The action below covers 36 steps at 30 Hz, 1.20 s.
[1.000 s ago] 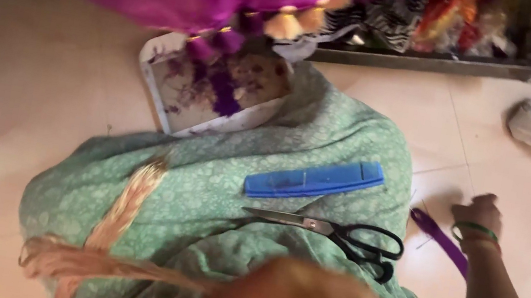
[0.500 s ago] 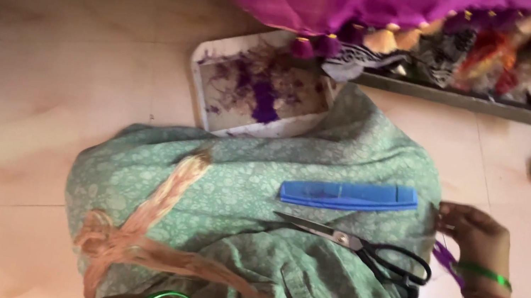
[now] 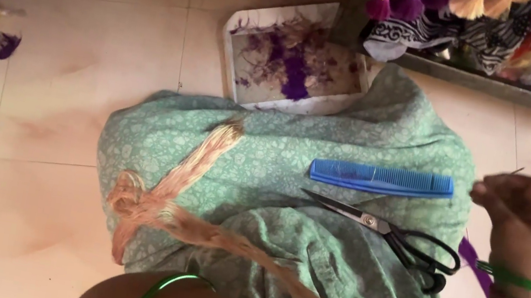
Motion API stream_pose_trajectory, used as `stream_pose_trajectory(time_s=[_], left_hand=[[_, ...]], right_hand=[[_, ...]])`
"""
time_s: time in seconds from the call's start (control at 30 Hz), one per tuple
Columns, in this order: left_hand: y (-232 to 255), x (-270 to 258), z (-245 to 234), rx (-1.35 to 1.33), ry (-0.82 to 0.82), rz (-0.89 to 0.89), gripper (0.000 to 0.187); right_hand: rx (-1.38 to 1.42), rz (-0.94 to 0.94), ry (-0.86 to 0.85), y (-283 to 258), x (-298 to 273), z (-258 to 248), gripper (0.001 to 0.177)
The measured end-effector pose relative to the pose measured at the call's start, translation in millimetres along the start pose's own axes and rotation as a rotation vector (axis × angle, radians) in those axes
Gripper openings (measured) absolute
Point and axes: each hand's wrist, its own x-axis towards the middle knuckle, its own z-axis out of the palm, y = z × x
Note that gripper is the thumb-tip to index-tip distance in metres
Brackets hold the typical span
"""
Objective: The person sits on the floor making decorative tassels and attaching them to the edge of a purple fabric. They cut purple strips with scissors, fold and tie the strips with thread, comb out fibers, and hand-sew along the fabric edge with a needle.
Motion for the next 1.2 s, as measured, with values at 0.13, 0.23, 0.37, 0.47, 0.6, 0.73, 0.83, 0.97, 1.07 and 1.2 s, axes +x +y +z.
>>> stream_pose_trajectory(time_s=[0.13, 0.23, 0.37, 0.47, 0.6, 0.73, 0.83, 0.97, 1.07, 1.2], left_hand=[[-37, 7, -8, 0.027, -0.010, 0.088, 0.010], [-47, 25, -14, 0.053, -0.022, 0.184, 0.009], [-83, 41, -17, -0.089, 0.051, -0.233, 0.015], [-118, 25, -13, -0.495, 0.286, -0.466, 0.013], [-125, 20, -13, -0.482, 0.309, -0.481, 0.012], [-127, 24, -12, -0.543, 0.287, -0.540, 0.012], [-126, 28, -9, -0.626, 0.259, -0.517, 0.011], [-136, 20, -9, -0.636, 0.251, -0.504, 0.012], [-134, 21, -8, -0.562, 0.249, -0.558, 0.012], [-132, 23, -8, -0.621, 0.225, -0.495, 0.011]], right_hand=[[0.264, -0.012, -0.142, -53, -13, 19, 0.008], [0.294, -0.073, -0.273, -70, -22, 28, 0.005], [0.361, -0.096, -0.401, -102, -39, 42, 0.008], [0.330, -0.146, -0.468, -115, -45, 48, 0.014], [0.206, -0.196, -0.487, -110, -46, 47, 0.012], [0.227, -0.213, -0.491, -108, -48, 49, 0.009], [0.238, -0.198, -0.470, -110, -49, 49, 0.010], [0.236, -0.178, -0.457, -114, -49, 49, 0.011], [0.237, -0.190, -0.460, -115, -49, 49, 0.011], [0.236, -0.172, -0.466, -114, -50, 48, 0.010]])
